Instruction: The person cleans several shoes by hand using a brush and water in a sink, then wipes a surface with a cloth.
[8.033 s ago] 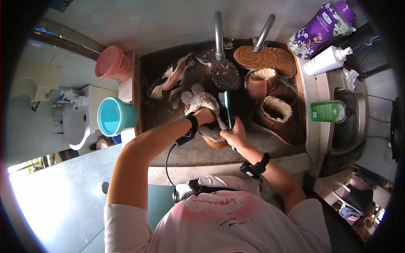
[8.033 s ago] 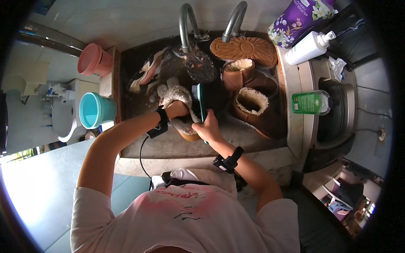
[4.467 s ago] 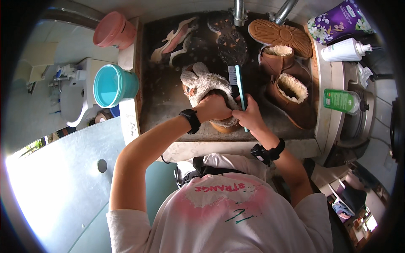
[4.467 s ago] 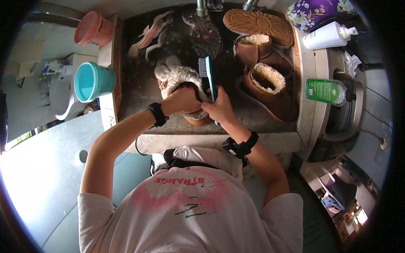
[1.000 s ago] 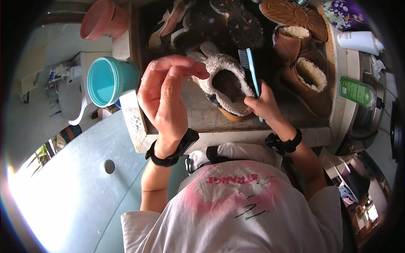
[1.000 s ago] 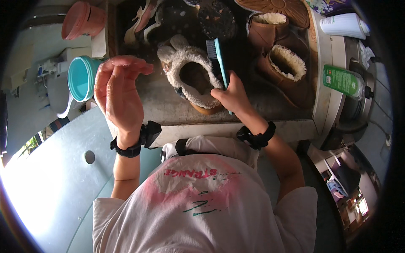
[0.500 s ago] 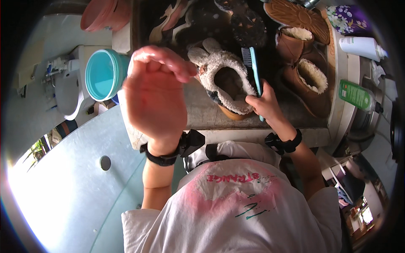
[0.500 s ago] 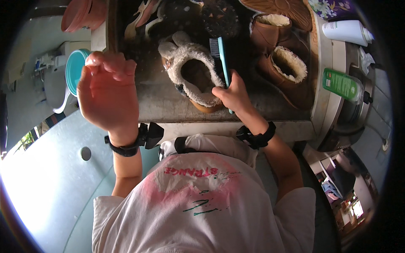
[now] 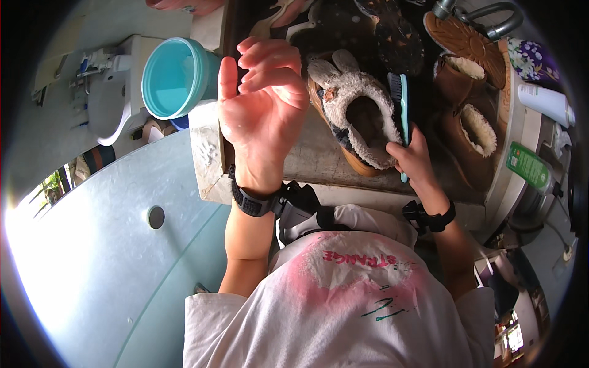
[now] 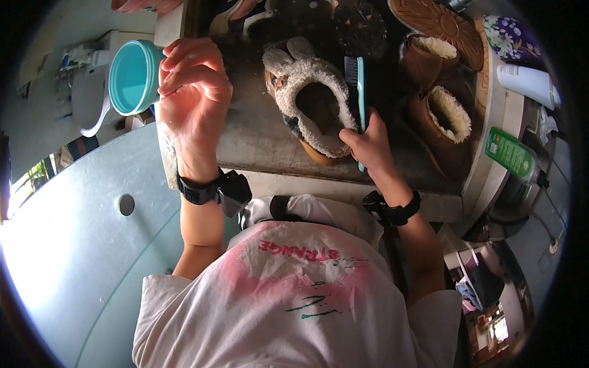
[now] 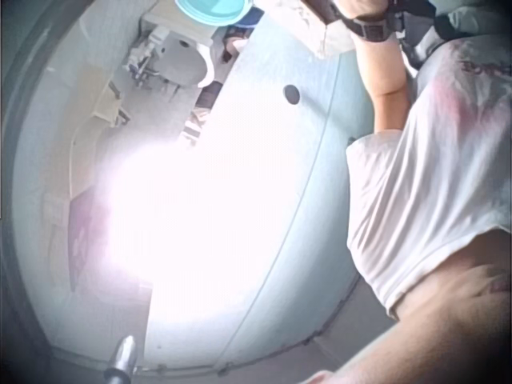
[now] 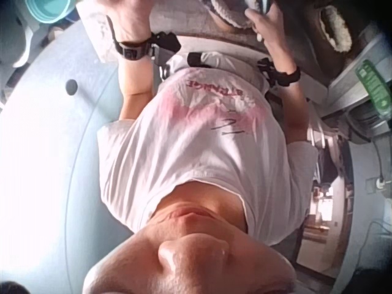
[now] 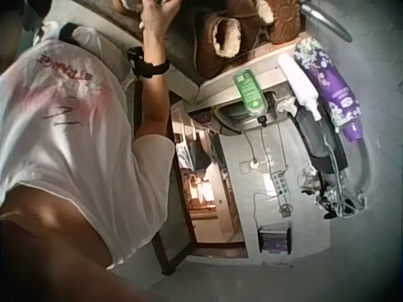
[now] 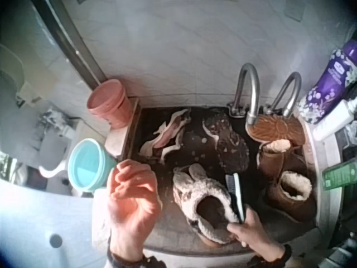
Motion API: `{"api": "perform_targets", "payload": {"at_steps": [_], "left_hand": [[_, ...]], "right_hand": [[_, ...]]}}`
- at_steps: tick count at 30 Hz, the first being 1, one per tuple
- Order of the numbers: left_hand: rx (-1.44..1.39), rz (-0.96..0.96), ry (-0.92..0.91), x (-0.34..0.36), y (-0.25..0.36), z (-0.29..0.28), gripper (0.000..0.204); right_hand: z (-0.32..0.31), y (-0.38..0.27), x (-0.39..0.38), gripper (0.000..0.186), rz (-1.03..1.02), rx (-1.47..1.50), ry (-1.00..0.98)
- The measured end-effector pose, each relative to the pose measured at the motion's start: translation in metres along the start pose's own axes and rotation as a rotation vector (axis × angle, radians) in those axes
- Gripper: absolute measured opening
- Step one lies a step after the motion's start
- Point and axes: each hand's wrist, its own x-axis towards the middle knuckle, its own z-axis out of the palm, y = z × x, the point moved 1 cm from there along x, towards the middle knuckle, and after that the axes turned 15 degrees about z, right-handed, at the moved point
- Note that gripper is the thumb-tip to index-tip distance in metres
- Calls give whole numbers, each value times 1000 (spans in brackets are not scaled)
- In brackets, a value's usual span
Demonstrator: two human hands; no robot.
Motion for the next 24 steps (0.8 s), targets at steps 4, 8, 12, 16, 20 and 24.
{"api": "perform_targets", "payload": {"at_steps": [4, 8, 12, 16, 20, 24], "left_hand": [[146, 23, 11, 6, 9, -7, 18], [1019, 70, 91, 13, 30, -26, 16], [1835, -66, 99, 2, 34, -58, 28], [2292, -106, 111, -15, 48, -85, 57], [2045, -132, 335, -23, 22, -82, 50], [1787, -237, 353, -14, 23, -84, 18]], "right_hand": [[-1, -2, -1, 27, 35, -4, 22], [-1, -3, -4, 29, 79, 24, -28], [-11, -5, -4, 32, 86, 132, -119], [-5, -29, -17, 33, 23, 164, -140], [6, -49, -31, 33, -101, 169, -244], [15, -76, -48, 31, -183, 133, -399]]}}
